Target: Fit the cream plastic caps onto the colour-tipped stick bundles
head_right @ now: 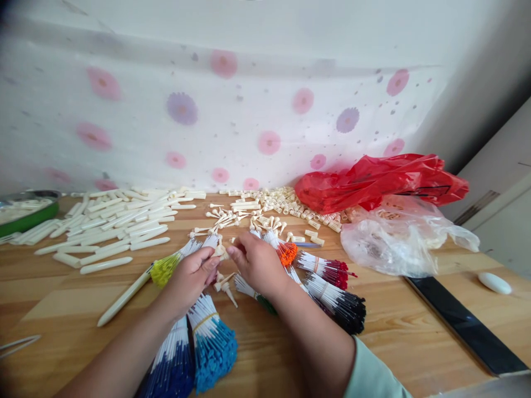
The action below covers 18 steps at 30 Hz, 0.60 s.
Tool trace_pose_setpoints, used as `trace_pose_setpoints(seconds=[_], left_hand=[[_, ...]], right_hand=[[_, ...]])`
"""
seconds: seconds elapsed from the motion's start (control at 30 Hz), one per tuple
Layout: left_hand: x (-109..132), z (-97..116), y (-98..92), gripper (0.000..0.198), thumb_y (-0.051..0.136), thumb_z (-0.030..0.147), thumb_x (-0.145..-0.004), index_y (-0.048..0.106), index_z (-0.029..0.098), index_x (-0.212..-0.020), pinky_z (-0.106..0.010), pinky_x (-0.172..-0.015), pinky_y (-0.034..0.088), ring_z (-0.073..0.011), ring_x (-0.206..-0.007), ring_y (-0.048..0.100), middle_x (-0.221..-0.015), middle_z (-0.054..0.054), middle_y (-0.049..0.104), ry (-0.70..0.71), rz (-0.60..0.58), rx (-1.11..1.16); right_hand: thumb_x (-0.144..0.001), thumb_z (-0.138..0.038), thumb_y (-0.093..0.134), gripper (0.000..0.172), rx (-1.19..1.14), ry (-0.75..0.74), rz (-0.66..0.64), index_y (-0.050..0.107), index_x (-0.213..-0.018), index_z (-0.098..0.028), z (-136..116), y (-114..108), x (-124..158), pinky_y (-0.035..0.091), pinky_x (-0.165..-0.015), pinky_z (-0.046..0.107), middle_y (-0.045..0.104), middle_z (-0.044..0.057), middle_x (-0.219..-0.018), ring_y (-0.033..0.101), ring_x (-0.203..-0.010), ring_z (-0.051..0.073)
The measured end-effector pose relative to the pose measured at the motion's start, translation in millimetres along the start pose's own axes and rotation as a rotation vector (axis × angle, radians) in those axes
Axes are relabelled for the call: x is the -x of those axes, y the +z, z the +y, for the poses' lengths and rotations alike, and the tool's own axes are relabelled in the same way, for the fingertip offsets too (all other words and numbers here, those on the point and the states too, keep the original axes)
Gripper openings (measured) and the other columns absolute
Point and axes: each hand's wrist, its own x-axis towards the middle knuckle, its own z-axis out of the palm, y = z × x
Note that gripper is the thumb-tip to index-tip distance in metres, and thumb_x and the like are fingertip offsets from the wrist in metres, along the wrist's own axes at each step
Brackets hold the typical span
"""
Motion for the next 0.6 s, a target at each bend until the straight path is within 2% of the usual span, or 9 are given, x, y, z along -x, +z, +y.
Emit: trace_pose_setpoints(seconds=[0.1,0.2,0.37,0.5,0.6], left_hand=[[0.4,0.4,0.3,0.035,0.042,0.038,-0.084,0.038,0.022,-0.054,-0.025,-0.052,0.034,-0.0133,-0.046,0.046,-0.044,0.006,0.046,0.004,-0.016,-0.003],[0.5,1.0,0.2,0.034,0.044,0.039,-0.083,0.038,0.022,-0.054,-0.025,-0.052,0.034,-0.0132,-0.046,0.045,-0.044,0.006,0.045,0.003,-0.03,0.014],[0.2,0.1,0.1,0.034,0.044,0.04,-0.083,0.039,0.022,-0.055,-0.024,-0.051,0.034,-0.0134,-0.048,0.046,-0.045,0.006,0.045,-0.043,-0.014,0.058],[0.6,-0.9,0.8,0.036,0.043,0.039,-0.084,0.039,0.022,-0.053,-0.024,-0.052,0.034,-0.0133,-0.048,0.046,-0.044,0.005,0.045,0.004,-0.02,0.003],[0.8,-2.1,1.1,0.035,0.043,0.039,-0.085,0.039,0.021,-0.055,-0.024,-0.052,0.034,-0.0131,-0.049,0.046,-0.045,0.006,0.045,0.0,0.01,0.018]], right_hand=[[-0.091,-0.029,0.039,0.028,0.024,0.013,0.005,0.04,-0.065,-0.019,0.3,1.6,-0.1,0.029,-0.054,0.021,0.046,-0.002,-0.061,0.042,-0.057,0.011],[-0.093,-0.035,0.036,0.037,0.032,0.068,-0.02,0.037,-0.06,-0.019,0.3,2.1,0.2,0.027,-0.051,0.021,0.041,-0.003,-0.054,0.037,-0.052,0.011],[-0.091,-0.03,0.04,0.024,0.012,-0.024,-0.022,0.044,-0.069,-0.019,-1.5,1.7,0.4,0.03,-0.053,0.02,0.049,-0.001,-0.063,0.043,-0.058,0.011],[-0.092,-0.032,0.037,0.033,0.115,0.046,0.027,0.04,-0.061,-0.019,-2.3,4.8,0.9,0.026,-0.051,0.022,0.043,-0.002,-0.054,0.037,-0.05,0.011],[-0.092,-0.033,0.038,0.03,0.084,0.011,0.03,0.042,-0.065,-0.019,-2.6,2.7,2.2,0.027,-0.053,0.022,0.046,-0.001,-0.059,0.041,-0.054,0.011]])
